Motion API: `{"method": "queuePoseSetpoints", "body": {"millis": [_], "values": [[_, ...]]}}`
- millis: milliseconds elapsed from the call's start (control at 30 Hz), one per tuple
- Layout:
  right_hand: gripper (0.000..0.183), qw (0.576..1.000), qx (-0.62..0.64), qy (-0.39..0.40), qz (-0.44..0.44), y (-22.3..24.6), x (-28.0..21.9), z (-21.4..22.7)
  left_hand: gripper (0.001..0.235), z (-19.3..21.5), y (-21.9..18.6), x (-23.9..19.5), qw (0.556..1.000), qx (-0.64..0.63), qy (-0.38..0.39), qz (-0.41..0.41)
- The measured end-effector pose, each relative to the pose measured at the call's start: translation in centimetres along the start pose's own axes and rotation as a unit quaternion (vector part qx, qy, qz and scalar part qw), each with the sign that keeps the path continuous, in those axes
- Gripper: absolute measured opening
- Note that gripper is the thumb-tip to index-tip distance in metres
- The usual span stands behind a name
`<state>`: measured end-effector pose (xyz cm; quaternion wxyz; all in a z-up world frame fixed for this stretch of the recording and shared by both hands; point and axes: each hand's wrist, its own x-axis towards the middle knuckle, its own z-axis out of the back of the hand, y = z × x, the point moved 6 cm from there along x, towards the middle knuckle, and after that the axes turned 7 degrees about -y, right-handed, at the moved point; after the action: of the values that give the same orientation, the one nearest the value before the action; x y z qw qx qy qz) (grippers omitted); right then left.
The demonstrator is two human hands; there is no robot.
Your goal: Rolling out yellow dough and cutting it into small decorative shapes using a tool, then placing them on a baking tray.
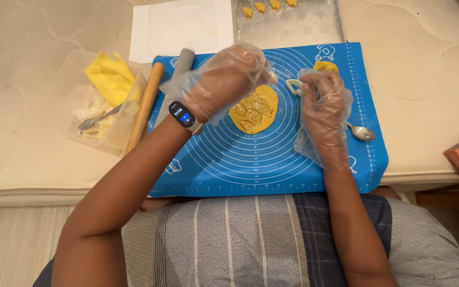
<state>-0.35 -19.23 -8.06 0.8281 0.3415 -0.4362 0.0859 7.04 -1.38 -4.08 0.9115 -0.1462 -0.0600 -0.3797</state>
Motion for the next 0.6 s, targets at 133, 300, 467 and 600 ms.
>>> {"method": "queuePoseSetpoints", "body": {"millis": [133, 300, 467, 600], "values": [[0.005, 1.0, 0.004, 0.013, -0.003, 0.1, 0.0, -0.1, 0.014, 1.0, -0.4, -1.0, 0.975, -0.118, -0.143, -0.124], [0.005, 1.0, -0.007, 0.0, 0.006, 0.2, -0.1, 0.4, 0.031, 2.2, -1.7, -1.8, 0.999, 0.011, -0.033, 0.005], [0.016, 0.946, -0.295, 0.131, -0.023, -0.9, -1.2, 2.5, 0.052, 4.4, -1.2, -7.9, 0.976, -0.056, -0.198, 0.077], [0.009, 0.905, -0.351, 0.202, -0.129, -2.0, -1.1, 4.1, 0.047, 1.3, -1.8, -11.0, 0.948, -0.115, -0.146, 0.26]]}}
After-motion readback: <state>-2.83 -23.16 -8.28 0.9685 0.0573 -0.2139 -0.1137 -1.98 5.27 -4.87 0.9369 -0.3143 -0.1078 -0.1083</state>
